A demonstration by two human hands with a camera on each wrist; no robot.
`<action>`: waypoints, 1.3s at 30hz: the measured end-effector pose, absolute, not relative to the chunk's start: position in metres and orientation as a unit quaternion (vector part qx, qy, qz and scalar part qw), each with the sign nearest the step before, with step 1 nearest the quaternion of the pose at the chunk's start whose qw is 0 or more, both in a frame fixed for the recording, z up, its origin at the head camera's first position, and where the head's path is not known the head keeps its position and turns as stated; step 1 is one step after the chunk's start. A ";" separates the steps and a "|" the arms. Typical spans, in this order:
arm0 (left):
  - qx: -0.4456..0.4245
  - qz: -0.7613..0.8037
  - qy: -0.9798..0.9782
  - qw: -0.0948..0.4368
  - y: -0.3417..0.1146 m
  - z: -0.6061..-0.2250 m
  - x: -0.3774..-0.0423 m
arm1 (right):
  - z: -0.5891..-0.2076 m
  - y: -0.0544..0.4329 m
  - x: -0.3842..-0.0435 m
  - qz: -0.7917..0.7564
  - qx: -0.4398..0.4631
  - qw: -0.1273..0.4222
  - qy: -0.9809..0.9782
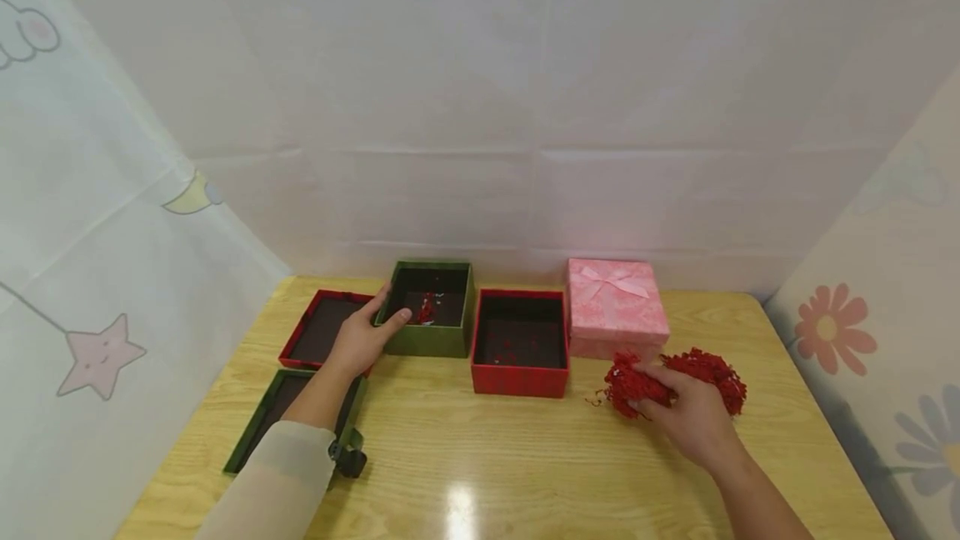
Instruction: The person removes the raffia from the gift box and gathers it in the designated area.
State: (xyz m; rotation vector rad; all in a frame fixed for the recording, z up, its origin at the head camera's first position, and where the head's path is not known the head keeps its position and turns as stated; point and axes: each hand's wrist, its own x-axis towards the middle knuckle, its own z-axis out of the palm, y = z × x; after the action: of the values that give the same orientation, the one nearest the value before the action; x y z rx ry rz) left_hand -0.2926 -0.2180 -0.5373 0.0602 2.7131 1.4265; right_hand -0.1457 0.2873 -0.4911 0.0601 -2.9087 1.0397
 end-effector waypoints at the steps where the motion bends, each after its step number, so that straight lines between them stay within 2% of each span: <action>1: 0.019 0.465 0.885 0.037 -0.218 -0.537 -0.293 | -0.493 0.289 -0.145 0.334 0.020 0.028 -0.942; 19: 0.018 0.463 0.885 0.039 -0.218 -0.539 -0.293 | -0.520 0.315 -0.147 0.268 0.013 0.028 -0.963; 28: 0.036 0.440 0.896 0.033 -0.221 -0.535 -0.294 | -0.526 0.319 -0.147 0.256 0.006 0.006 -0.967; 34: 0.049 0.420 0.906 0.027 -0.221 -0.529 -0.295 | -0.523 0.320 -0.147 0.246 0.028 0.031 -0.968; 39: 0.057 0.408 0.911 0.002 -0.217 -0.524 -0.294 | -0.516 0.320 -0.146 0.250 0.043 0.046 -0.966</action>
State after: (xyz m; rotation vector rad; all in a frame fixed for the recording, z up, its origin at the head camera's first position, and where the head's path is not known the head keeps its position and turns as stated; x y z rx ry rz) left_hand -0.2942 -0.2173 -0.5243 0.1800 2.8593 1.2815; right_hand -0.1457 0.3200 -0.5163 0.1324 -2.9505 0.7632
